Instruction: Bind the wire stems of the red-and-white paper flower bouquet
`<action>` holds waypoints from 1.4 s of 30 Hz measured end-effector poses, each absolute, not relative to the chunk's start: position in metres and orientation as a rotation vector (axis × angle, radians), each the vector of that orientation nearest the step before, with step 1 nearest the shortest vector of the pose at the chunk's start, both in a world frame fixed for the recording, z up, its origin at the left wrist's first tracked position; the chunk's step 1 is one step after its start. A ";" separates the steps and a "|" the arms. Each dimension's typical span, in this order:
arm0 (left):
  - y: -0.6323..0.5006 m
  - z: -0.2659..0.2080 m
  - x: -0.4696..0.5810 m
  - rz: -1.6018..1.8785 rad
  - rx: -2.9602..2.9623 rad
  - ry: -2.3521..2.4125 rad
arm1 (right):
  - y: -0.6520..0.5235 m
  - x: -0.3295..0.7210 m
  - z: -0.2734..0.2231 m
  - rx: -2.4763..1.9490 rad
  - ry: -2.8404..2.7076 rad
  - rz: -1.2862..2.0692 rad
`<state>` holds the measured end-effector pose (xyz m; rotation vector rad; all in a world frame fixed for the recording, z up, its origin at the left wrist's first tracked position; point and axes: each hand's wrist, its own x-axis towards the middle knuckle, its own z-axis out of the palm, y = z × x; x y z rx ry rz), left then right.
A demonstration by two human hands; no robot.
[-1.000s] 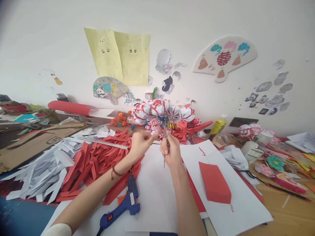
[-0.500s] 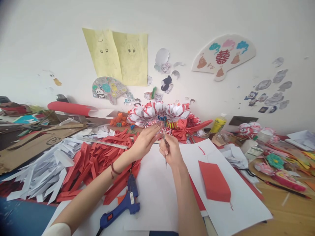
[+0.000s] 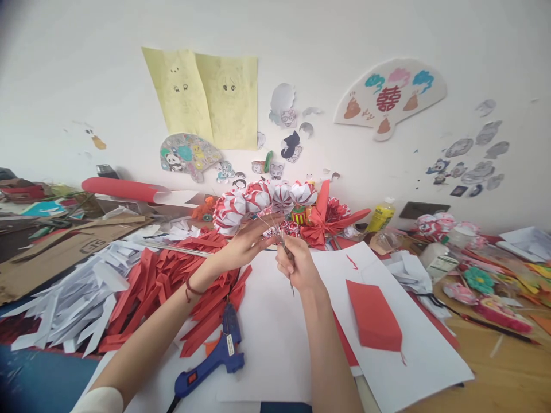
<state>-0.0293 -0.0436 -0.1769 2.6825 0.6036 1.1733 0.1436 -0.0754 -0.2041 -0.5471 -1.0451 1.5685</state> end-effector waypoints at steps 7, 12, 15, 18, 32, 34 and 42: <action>-0.038 -0.183 -0.030 1.176 2.685 0.636 | -0.075 0.144 -0.206 -0.551 -1.079 1.563; -0.033 -0.191 -0.028 1.343 2.564 0.761 | -0.074 0.144 -0.207 -0.552 -1.102 1.520; -0.034 -0.190 -0.027 1.235 2.633 0.618 | -0.073 0.145 -0.207 -0.547 -1.154 1.532; -0.035 -0.187 -0.027 1.111 2.701 0.470 | -0.074 0.145 -0.207 -0.549 -1.218 1.580; -0.040 -0.177 -0.032 1.149 3.010 0.529 | -0.075 0.143 -0.205 -0.570 -1.217 1.534; -0.040 -0.177 -0.034 1.132 3.061 0.571 | -0.076 0.141 -0.205 -0.579 -1.226 1.500; -0.048 -0.168 -0.033 1.037 2.994 0.553 | -0.074 0.142 -0.207 -0.566 -1.231 1.509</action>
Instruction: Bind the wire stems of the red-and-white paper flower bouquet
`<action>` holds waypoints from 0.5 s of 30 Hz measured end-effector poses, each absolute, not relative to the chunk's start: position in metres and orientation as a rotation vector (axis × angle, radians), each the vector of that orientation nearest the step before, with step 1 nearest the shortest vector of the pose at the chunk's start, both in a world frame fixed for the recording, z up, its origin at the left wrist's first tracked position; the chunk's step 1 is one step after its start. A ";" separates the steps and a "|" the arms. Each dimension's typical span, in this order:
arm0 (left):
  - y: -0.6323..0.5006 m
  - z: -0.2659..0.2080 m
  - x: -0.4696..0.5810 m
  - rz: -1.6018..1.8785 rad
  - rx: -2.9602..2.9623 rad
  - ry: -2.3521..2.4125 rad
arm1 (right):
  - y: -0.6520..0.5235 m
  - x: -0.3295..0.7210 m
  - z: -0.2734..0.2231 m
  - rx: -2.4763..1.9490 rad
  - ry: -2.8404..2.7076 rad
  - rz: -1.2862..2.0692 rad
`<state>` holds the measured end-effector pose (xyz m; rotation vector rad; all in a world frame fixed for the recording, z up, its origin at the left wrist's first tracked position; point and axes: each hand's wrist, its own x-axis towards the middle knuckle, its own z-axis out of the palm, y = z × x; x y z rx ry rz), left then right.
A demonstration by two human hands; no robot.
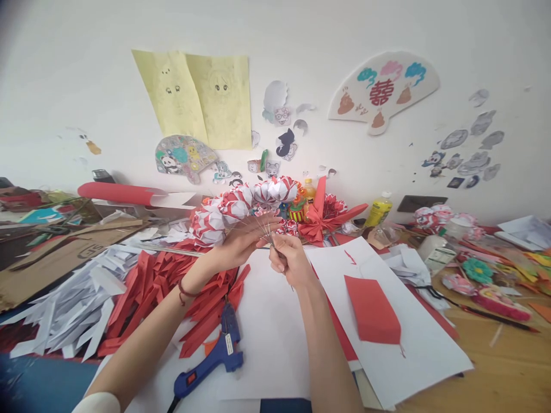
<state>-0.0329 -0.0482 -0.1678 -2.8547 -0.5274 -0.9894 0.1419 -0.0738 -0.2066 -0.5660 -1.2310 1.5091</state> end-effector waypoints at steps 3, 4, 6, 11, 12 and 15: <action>-0.049 -0.170 -0.030 -1.118 -2.999 -0.503 | -0.074 0.143 -0.207 -0.544 -1.219 1.555; -0.048 -0.172 -0.029 -1.165 -3.042 -0.493 | -0.074 0.143 -0.207 -0.537 -1.215 1.569; -0.047 -0.175 -0.027 -1.245 -3.102 -0.482 | -0.074 0.143 -0.207 -0.528 -1.207 1.588; -0.046 -0.178 -0.027 -1.340 -3.170 -0.476 | -0.074 0.142 -0.208 -0.530 -1.199 1.613; -0.047 -0.177 -0.027 -1.342 -3.182 -0.464 | -0.074 0.141 -0.208 -0.532 -1.199 1.618; -0.049 -0.172 -0.026 -1.321 -3.183 -0.455 | -0.074 0.142 -0.209 -0.533 -1.209 1.628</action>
